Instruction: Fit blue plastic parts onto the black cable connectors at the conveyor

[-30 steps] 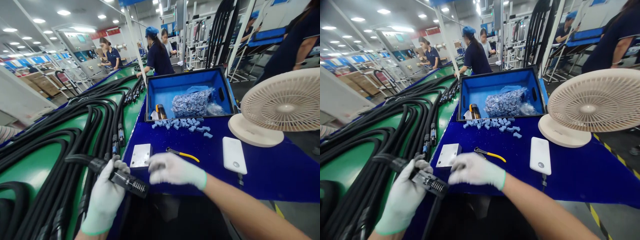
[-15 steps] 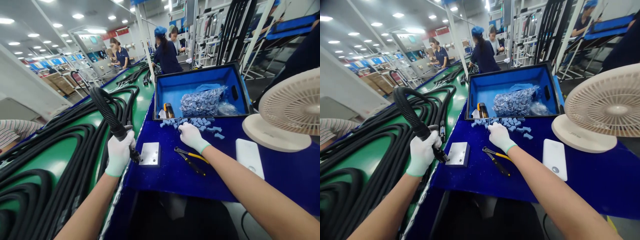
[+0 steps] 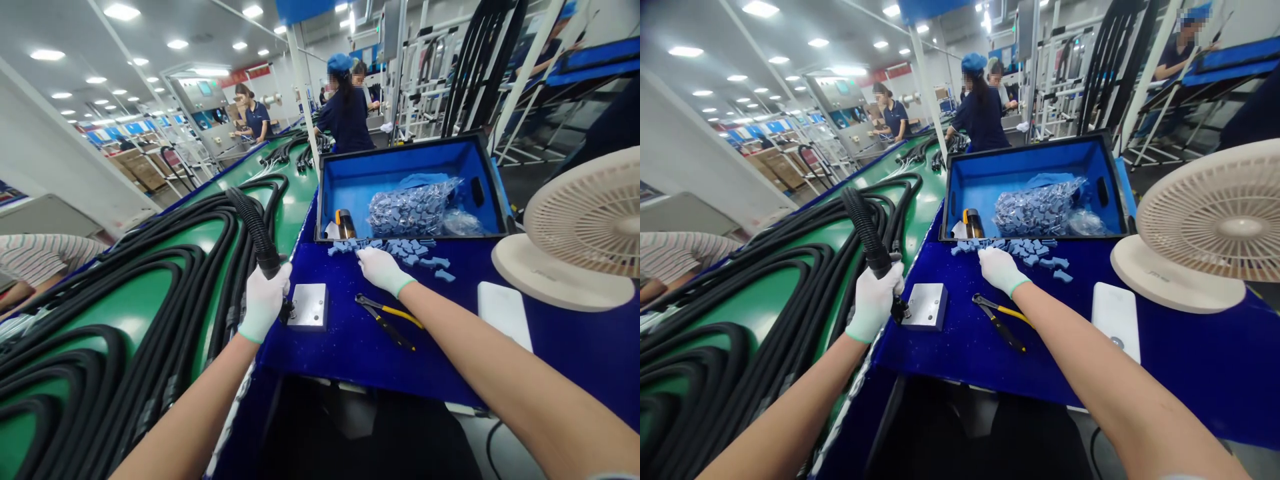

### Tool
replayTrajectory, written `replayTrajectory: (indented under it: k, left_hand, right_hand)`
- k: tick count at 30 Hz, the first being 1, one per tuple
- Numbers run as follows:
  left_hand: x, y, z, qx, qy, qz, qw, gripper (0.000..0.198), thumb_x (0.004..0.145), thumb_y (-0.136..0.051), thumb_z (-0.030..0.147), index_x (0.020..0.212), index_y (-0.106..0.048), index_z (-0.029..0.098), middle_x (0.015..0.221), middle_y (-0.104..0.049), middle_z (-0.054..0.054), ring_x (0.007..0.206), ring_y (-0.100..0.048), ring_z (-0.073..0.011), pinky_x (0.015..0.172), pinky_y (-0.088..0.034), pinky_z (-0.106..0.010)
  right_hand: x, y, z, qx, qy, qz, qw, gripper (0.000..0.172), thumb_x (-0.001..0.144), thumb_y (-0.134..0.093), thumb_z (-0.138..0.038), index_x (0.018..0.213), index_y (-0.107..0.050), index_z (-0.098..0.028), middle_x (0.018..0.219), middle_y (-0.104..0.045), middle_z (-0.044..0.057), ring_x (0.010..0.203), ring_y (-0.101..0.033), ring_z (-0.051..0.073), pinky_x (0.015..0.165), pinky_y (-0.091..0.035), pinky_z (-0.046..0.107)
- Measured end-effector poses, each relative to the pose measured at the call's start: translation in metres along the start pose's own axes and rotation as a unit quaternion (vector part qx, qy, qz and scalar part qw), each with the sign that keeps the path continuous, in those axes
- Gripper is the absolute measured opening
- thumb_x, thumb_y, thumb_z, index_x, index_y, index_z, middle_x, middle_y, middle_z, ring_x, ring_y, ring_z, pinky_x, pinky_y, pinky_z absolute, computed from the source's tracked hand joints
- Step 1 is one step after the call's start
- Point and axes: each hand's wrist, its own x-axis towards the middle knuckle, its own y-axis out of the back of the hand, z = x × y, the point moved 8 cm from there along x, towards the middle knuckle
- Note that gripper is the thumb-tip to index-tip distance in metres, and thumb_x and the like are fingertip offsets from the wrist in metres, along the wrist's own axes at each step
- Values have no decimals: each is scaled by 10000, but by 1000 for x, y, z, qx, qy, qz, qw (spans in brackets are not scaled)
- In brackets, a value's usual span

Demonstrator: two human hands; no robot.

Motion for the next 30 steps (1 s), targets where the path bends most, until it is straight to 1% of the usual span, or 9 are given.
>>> replayTrajectory:
  k: [3,6,9,11,13,18,24,28,30]
  left_hand:
    - [2,4,1,-5,-16,-12,1000,390,864,-668,418,1139,-620,145,558,-515,51,499,-474,-139,545,-413,-280]
    - [3,8,2,3,-25,-19,1000,390,845,-710,415,1110,-646,135,644,-609,7,605,-560,-159,637,-460,-296]
    - [5,9,1,7,-28,-27,999,411,832,-733,416,1123,-657,135,749,-665,-24,714,-615,-178,723,-487,-309]
    - [5,9,0,3,-25,-31,999,435,840,-720,435,1147,-650,134,789,-675,-33,732,-627,-185,734,-501,-318]
    - [6,9,-1,-2,-22,-34,999,454,847,-707,450,1165,-644,132,815,-677,-40,748,-637,-193,745,-513,-326]
    - [8,9,-4,-11,-16,-43,999,432,852,-711,438,1152,-647,134,843,-667,-43,762,-634,-188,763,-517,-328]
    - [7,6,-8,-20,-5,-53,998,403,849,-720,413,1149,-647,153,818,-670,-32,746,-632,-187,724,-519,-314]
    - [7,7,-1,-31,-4,-57,998,368,845,-735,424,1089,-646,163,795,-669,-29,752,-645,-182,751,-536,-312]
    - [7,22,0,-36,-2,-38,999,367,864,-701,483,1054,-617,181,835,-674,-35,721,-644,-164,722,-549,-304]
  right_hand:
    - [-5,11,-42,53,71,-11,996,306,998,-494,-230,1220,-665,-107,1138,-710,174,1080,-652,254,947,-442,315]
    - [-19,14,-106,116,179,-32,977,291,999,-514,-266,1235,-674,-203,1152,-735,69,1028,-667,187,881,-445,240]
    - [-27,10,-156,151,238,-61,958,231,978,-561,-349,990,-721,-182,891,-743,38,767,-657,160,675,-421,231]
    - [-27,10,-171,161,252,-67,952,264,967,-573,-373,865,-694,-161,781,-705,39,671,-611,153,601,-370,243]
    - [-24,11,-176,167,260,-68,949,269,961,-578,-366,815,-666,-158,750,-680,39,646,-582,150,582,-335,250]
    - [-18,10,-172,177,263,-72,946,285,945,-586,-372,752,-636,-168,696,-631,36,617,-521,153,589,-293,276]
    - [-7,-10,-171,237,232,-110,937,395,899,-663,-455,647,-627,-154,597,-556,-15,574,-455,117,567,-292,260]
    - [-3,-21,-162,291,194,-126,928,406,857,-693,-537,752,-706,-145,666,-605,-29,601,-500,106,556,-330,229]
    - [-5,-22,-160,306,184,-129,925,393,830,-714,-541,812,-737,-149,708,-648,-18,627,-547,118,560,-356,227]
